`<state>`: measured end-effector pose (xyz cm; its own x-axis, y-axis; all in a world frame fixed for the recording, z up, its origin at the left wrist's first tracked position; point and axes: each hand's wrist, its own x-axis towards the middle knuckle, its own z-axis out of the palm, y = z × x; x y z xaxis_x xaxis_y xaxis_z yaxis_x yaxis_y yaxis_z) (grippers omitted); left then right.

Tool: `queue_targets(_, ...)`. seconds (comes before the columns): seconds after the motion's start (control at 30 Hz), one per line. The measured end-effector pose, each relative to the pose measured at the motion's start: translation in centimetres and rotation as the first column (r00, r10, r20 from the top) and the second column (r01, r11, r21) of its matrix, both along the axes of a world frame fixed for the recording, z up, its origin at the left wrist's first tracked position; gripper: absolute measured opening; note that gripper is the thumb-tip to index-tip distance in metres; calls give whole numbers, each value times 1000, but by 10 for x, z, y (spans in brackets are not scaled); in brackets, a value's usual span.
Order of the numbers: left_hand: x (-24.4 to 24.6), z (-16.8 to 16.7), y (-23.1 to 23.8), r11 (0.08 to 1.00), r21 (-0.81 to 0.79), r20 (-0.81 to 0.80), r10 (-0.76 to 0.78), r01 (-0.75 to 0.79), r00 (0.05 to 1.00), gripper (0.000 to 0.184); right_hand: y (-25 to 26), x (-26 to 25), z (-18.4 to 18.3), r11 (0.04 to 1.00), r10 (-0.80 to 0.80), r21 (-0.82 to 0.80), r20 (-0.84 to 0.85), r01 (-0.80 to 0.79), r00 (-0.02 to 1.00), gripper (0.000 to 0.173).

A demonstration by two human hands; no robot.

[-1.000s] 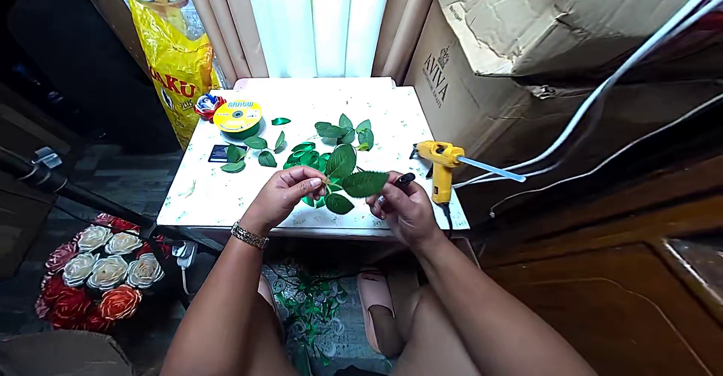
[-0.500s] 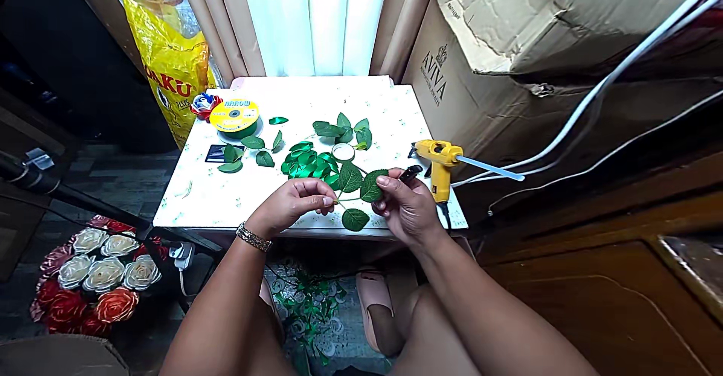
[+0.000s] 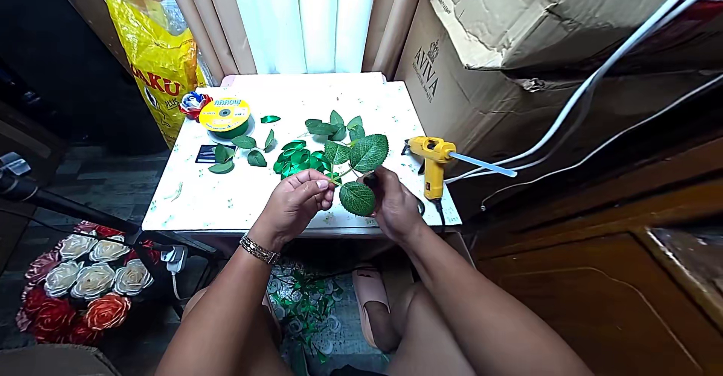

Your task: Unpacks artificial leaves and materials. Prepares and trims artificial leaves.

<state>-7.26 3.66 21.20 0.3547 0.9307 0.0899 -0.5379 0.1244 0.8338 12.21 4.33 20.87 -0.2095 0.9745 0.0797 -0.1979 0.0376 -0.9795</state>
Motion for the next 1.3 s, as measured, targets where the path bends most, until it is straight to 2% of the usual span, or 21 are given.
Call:
queue_targets(0.2,1,-1,-3,999,37,-31,-17,18,999,22,-3,-5,-2,986,68,151,49,-75,996,38)
queue_targets(0.9,0,-1,-4,999,49,-73,-20,23,997,22,-3,-8,-5,990,75,114,46,-80,996,34)
queue_targets(1.07,-3,-2,-4,998,66,-88,2,4,996,20,0,-2,-3,989,73,121,76,-81,994,51)
queue_targets(1.17,-6,-1,-1,996,86,-122,34,-24,992,21,10,5,-2,996,71,58,-122,-65,990,69)
queue_targets(1.2,-6,-2,1,996,81,-129,49,-39,990,22,12,8,-1,997,70,55,-190,-61,979,65)
queue_targets(1.3,-5,-5,4,996,69,-133,70,-61,989,24,11,12,0,998,48,48,-330,-34,943,30)
